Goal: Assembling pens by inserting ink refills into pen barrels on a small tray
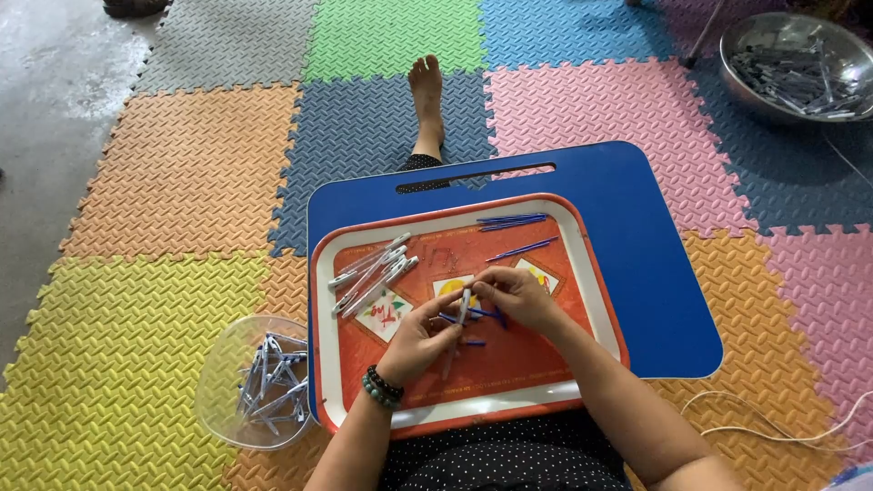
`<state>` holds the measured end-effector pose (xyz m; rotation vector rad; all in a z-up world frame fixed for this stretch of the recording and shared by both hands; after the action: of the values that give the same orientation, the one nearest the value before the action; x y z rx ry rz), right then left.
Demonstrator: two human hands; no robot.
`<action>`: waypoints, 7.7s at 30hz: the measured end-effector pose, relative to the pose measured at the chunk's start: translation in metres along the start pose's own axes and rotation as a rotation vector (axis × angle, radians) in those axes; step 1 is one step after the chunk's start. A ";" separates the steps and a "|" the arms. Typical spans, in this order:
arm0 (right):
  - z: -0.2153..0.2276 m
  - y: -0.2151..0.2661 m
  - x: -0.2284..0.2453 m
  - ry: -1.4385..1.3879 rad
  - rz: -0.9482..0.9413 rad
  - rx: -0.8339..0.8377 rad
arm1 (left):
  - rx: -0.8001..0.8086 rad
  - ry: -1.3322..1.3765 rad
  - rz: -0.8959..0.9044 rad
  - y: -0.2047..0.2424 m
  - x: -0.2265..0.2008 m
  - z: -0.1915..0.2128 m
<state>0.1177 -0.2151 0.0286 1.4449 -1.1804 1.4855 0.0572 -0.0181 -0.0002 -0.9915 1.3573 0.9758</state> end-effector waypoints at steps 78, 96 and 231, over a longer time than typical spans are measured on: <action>0.010 -0.005 -0.009 0.794 0.546 -0.078 | -0.130 -0.758 0.127 -0.009 0.002 0.027; 0.023 -0.005 -0.014 0.814 0.518 -0.115 | -0.115 -0.817 0.084 -0.010 0.005 0.025; -0.008 -0.013 0.036 -0.120 -0.036 -0.042 | -0.315 -0.634 -0.118 0.017 -0.082 0.033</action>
<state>0.1237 -0.2069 0.0660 1.5367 -1.2434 1.3584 0.0517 0.0198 0.0809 -0.8715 0.6251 1.2984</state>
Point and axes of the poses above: each hand's wrist, its own y-axis away from the middle knuckle, its own z-axis out of the back of the hand, x = y × z, the point moved 6 cm from there along -y, towards the middle knuckle, and after that the axes turned 11 degrees about -y, right-handed, at the moved point
